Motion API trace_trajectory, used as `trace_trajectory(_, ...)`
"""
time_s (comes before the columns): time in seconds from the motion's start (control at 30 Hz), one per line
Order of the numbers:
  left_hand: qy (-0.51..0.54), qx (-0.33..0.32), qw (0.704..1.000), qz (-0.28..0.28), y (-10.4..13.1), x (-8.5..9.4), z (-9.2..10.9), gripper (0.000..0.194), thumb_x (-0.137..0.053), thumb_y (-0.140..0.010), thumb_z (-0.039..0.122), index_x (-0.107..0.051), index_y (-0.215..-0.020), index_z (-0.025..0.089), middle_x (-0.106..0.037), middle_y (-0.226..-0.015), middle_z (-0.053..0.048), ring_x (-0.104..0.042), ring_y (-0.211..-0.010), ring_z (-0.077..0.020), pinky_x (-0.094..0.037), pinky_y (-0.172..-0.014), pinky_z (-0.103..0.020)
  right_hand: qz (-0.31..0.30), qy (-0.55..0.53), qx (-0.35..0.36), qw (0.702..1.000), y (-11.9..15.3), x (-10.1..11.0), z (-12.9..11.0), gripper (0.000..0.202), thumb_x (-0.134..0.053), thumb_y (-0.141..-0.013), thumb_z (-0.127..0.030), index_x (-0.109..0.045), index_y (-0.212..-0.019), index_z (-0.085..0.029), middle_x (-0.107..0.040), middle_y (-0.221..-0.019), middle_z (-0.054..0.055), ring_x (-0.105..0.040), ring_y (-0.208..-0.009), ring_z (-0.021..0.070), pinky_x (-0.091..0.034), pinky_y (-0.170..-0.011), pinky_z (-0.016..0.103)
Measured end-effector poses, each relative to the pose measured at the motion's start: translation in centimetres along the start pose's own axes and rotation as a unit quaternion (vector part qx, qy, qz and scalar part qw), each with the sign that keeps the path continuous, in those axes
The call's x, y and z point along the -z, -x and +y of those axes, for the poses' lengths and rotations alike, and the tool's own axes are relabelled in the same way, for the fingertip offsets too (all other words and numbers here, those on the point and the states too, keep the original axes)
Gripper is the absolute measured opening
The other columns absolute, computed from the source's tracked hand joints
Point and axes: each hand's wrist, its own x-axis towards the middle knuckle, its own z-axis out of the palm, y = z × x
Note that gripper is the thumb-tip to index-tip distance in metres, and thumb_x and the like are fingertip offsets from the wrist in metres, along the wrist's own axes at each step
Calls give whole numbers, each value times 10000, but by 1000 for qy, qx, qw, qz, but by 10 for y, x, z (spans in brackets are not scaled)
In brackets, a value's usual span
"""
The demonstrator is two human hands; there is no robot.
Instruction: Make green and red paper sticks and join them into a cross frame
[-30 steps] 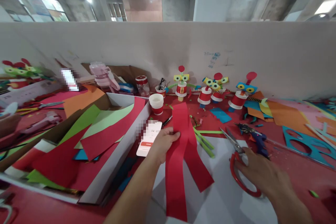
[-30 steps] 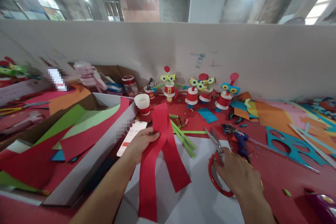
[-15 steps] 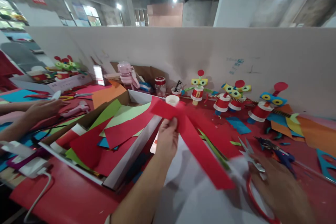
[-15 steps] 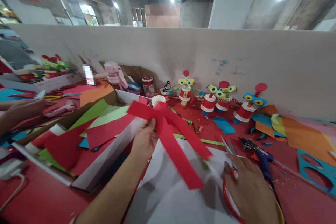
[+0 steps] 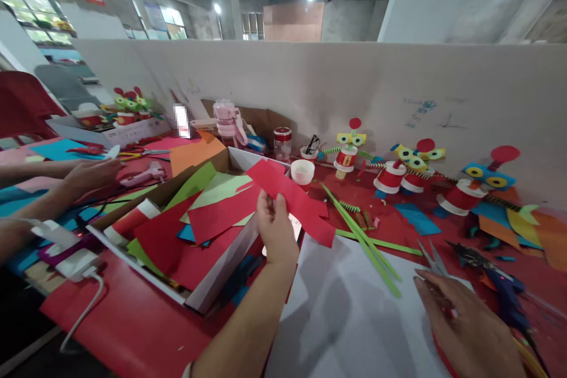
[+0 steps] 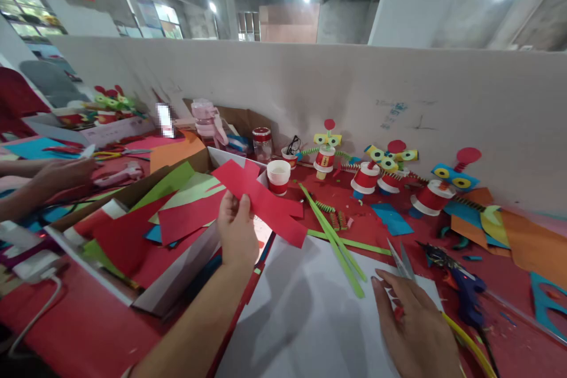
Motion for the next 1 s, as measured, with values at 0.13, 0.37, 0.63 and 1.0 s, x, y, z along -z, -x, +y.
trace_trajectory(0.13,-21,34,997,-69,24,-7,-5,297,-643,-806,268,-579,-1093,225,-655,-1015,-23,-612,-888,-110,-476,-786,-216,-42,-101,34,993,10,-6,-12,408,-518,-839,-541,-622,-1117,-261,-717,-1001,67,-691,-790,219,-567,-641,321)
trace_trajectory(0.37,68,369,805,-459,69,-9,10,295,-855,-567,280,-676,-761,149,-608,-655,13,-571,-635,-96,-456,-676,-222,0,-111,140,984,23,-23,-20,709,-598,-827,-444,-302,-1445,-263,-451,-1424,127,-526,-1211,311,-512,-898,449)
trace_trajectory(0.63,106,295,657,-686,43,4,20,361,-784,-609,521,-700,-582,171,-712,-747,-127,-648,-879,-271,-461,-845,-375,83,27,350,933,13,-3,-6,417,-423,-859,-198,-516,-1264,-233,-661,-1081,86,-582,-1042,297,-389,-880,440)
trace_trajectory(1.0,-396,174,592,-680,15,9,30,411,-711,-739,393,-690,-1095,189,-719,-960,-63,-641,-871,-188,-460,-756,-266,-51,134,339,930,16,-19,-12,609,-427,-582,-8,-693,-1083,-232,-759,-955,13,-675,-802,195,-452,-781,348)
